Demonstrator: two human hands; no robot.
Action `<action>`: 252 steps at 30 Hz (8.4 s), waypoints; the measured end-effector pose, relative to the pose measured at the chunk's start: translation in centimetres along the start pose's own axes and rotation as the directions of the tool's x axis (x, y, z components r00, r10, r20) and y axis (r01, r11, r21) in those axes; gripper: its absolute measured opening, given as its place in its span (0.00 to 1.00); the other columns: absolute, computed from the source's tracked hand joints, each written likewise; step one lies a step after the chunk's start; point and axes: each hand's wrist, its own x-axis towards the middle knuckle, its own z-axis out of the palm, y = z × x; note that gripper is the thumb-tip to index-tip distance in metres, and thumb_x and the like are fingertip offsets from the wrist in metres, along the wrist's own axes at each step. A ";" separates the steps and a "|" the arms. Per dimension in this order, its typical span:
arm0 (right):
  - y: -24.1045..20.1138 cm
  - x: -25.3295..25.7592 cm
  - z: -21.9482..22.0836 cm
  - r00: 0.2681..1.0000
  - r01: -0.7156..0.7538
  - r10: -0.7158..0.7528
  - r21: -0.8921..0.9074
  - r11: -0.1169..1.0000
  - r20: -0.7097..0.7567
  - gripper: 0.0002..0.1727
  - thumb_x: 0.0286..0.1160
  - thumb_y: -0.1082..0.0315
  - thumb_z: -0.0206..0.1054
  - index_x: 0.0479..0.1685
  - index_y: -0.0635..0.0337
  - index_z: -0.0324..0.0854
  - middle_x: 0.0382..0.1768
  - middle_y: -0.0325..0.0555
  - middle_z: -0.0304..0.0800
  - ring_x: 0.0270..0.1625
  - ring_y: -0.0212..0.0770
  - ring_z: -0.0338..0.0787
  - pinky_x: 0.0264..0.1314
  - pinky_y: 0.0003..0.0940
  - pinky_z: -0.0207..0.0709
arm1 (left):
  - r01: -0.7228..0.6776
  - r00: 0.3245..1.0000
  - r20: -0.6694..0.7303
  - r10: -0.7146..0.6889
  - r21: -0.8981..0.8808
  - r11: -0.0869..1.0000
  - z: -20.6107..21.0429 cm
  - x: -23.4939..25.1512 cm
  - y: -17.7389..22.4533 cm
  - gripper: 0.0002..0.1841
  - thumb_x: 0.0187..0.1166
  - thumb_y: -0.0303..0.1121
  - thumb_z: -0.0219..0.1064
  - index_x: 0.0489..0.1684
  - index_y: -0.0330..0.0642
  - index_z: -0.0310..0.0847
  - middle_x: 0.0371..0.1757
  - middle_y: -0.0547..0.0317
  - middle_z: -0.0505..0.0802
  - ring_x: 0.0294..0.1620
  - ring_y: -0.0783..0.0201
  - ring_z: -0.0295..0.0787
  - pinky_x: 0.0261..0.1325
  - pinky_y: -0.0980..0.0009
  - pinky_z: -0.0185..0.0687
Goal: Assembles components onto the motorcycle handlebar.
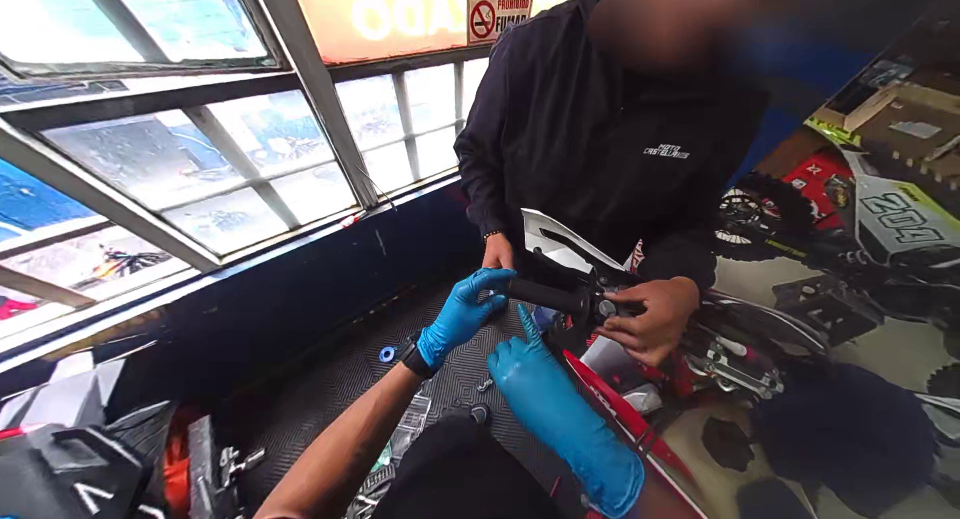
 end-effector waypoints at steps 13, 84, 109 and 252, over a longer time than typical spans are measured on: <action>2.3 2.9 -3.1 0.995 -0.017 0.022 -0.051 0.999 0.093 0.12 0.78 0.81 0.58 0.41 0.67 0.89 0.41 0.54 0.94 0.54 0.54 0.93 0.91 0.67 0.47 | 0.204 0.976 0.065 -0.208 0.059 0.977 -0.3 0.7 1.5 0.15 0.86 0.38 0.63 0.56 0.34 0.85 0.43 0.60 0.95 0.44 0.72 0.92 0.53 0.72 0.89; -36.5 6.0 76.0 0.105 -0.867 -0.879 0.476 0.148 0.465 0.34 0.82 0.66 0.62 0.89 0.60 0.59 0.64 0.57 0.87 0.60 0.50 0.91 0.67 0.48 0.84 | 0.949 -0.121 0.216 -0.969 -0.262 -0.177 10.6 -70.6 -32.3 0.17 0.85 0.41 0.60 0.53 0.38 0.89 0.50 0.43 0.95 0.54 0.44 0.92 0.63 0.38 0.82; -9.1 -3.9 16.3 0.720 -0.606 0.107 0.547 0.577 0.685 0.23 0.92 0.57 0.48 0.69 0.65 0.76 0.46 0.63 0.91 0.50 0.60 0.93 0.58 0.58 0.84 | 0.545 0.263 -0.382 -0.886 -0.699 0.463 2.8 -30.0 -2.1 0.16 0.91 0.30 0.55 0.66 0.28 0.77 0.51 0.46 0.94 0.47 0.59 0.94 0.54 0.63 0.90; 3.7 -1.9 15.0 0.513 0.845 0.851 0.237 -0.479 -0.112 0.14 0.88 0.69 0.57 0.62 0.65 0.80 0.54 0.54 0.93 0.56 0.49 0.94 0.64 0.48 0.88 | 0.347 0.230 -0.065 -0.971 0.938 0.019 -17.7 -8.7 -13.5 0.26 0.87 0.51 0.62 0.73 0.43 0.83 0.68 0.47 0.91 0.71 0.54 0.87 0.78 0.50 0.75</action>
